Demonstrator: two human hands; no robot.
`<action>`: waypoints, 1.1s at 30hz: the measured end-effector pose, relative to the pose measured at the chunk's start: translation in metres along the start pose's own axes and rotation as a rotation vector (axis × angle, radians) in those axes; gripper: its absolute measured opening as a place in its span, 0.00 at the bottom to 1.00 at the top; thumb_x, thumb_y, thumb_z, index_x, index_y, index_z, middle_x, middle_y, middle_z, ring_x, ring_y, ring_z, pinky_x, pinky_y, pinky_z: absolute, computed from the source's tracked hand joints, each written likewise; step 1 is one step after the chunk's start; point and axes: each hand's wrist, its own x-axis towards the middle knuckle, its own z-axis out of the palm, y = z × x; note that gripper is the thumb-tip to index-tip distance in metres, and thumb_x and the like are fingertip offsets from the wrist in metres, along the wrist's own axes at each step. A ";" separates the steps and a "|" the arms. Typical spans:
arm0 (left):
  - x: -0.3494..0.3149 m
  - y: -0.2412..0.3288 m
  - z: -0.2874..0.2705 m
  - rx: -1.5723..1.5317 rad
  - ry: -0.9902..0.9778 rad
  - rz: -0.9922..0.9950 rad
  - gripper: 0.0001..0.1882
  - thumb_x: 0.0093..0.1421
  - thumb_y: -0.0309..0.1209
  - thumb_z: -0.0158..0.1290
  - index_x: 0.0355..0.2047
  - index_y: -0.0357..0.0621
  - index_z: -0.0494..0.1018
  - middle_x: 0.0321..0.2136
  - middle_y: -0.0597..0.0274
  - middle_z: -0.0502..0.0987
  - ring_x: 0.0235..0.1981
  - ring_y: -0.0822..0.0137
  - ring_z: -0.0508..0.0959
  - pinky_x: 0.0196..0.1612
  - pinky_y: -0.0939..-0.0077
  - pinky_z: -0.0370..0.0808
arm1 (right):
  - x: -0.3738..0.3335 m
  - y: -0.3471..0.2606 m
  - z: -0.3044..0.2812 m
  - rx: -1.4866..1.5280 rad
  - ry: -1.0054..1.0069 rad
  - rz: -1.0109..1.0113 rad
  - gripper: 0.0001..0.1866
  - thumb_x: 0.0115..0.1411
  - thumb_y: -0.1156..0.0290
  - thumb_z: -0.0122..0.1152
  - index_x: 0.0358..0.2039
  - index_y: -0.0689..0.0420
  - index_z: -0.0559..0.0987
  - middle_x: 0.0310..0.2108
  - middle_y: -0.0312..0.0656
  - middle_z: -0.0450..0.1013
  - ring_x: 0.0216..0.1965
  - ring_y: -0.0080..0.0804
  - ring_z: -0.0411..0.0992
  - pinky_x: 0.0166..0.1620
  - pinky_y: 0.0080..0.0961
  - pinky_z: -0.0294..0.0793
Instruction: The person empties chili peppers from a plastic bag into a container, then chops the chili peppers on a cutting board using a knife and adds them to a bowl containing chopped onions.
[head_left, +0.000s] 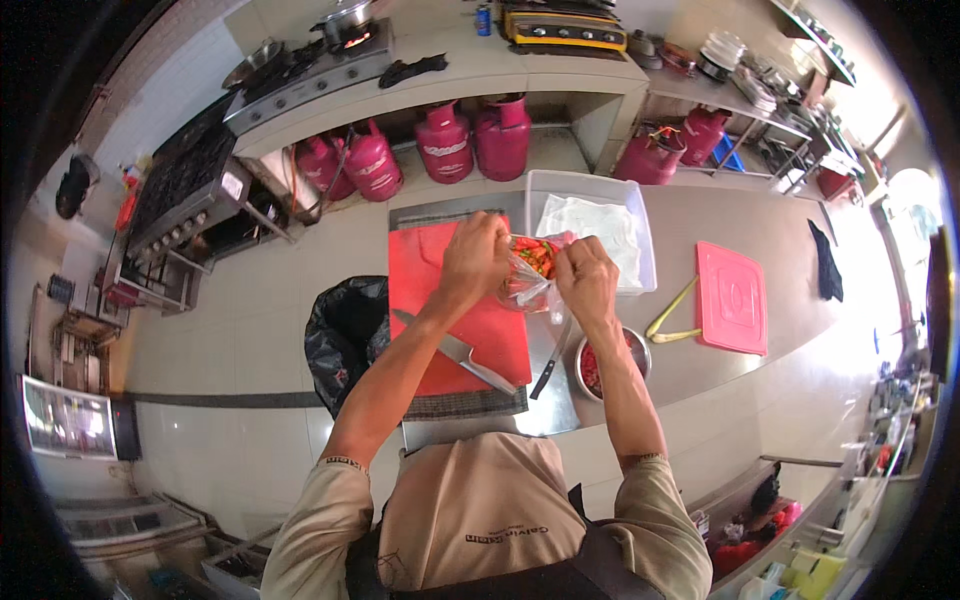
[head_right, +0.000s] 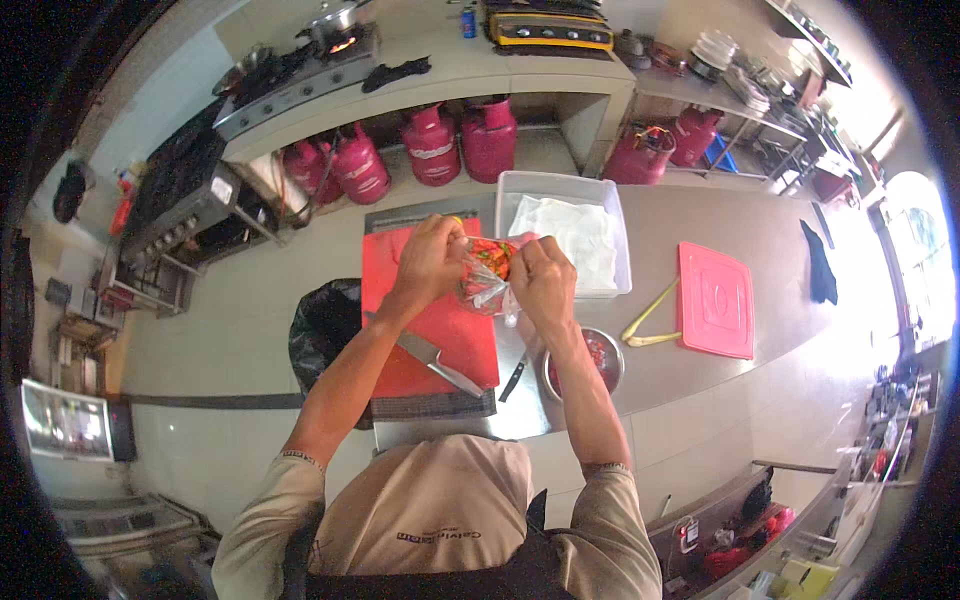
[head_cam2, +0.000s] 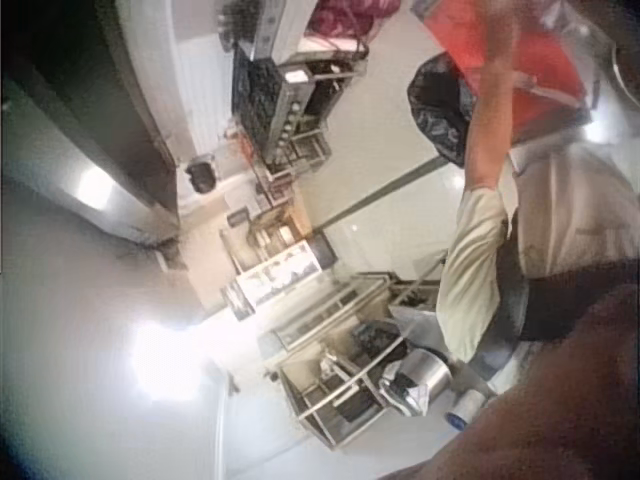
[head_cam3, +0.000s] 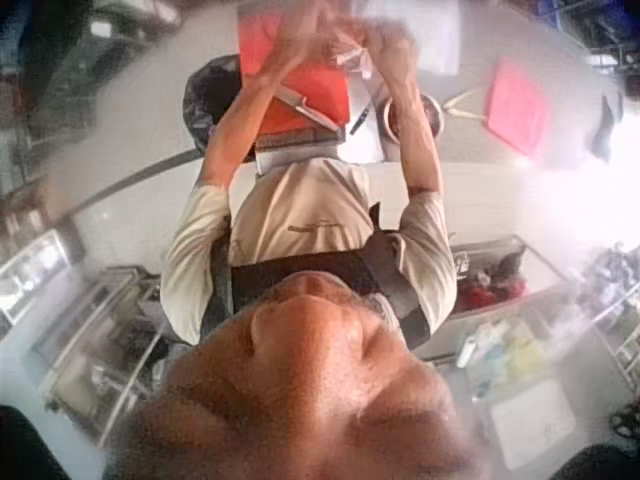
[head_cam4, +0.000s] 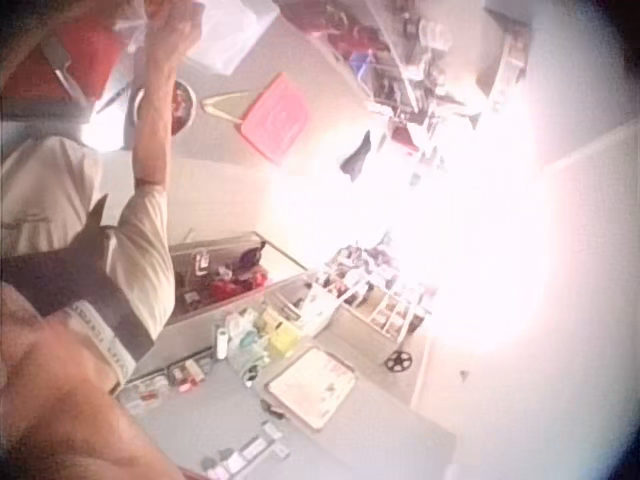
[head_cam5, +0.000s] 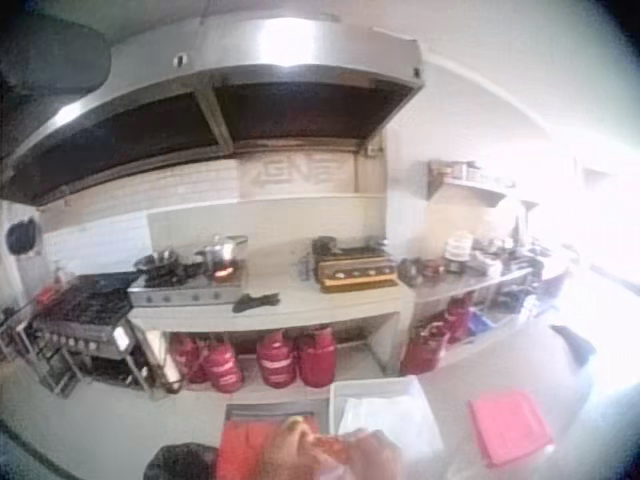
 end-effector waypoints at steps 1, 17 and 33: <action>0.007 0.004 0.006 -0.053 -0.010 -0.077 0.07 0.65 0.30 0.54 0.37 0.39 0.73 0.37 0.49 0.75 0.45 0.45 0.77 0.47 0.49 0.74 | 0.002 0.008 -0.005 0.038 0.051 0.038 0.06 0.59 0.75 0.65 0.26 0.60 0.79 0.26 0.47 0.72 0.26 0.47 0.77 0.30 0.42 0.75; 0.050 -0.032 0.182 -0.187 0.112 -0.230 0.13 0.67 0.34 0.48 0.38 0.33 0.70 0.38 0.40 0.76 0.43 0.40 0.77 0.48 0.47 0.74 | -0.006 0.149 0.006 0.339 0.615 0.786 0.19 0.56 0.74 0.66 0.15 0.61 0.66 0.15 0.33 0.65 0.20 0.19 0.61 0.24 0.30 0.63; 0.046 -0.010 0.184 -0.744 -0.482 -0.684 0.48 0.60 0.62 0.61 0.66 0.36 0.63 0.57 0.48 0.75 0.59 0.58 0.74 0.62 0.62 0.69 | -0.027 0.193 -0.015 0.051 -0.537 0.745 0.26 0.65 0.61 0.48 0.61 0.50 0.79 0.52 0.60 0.79 0.56 0.59 0.77 0.62 0.45 0.73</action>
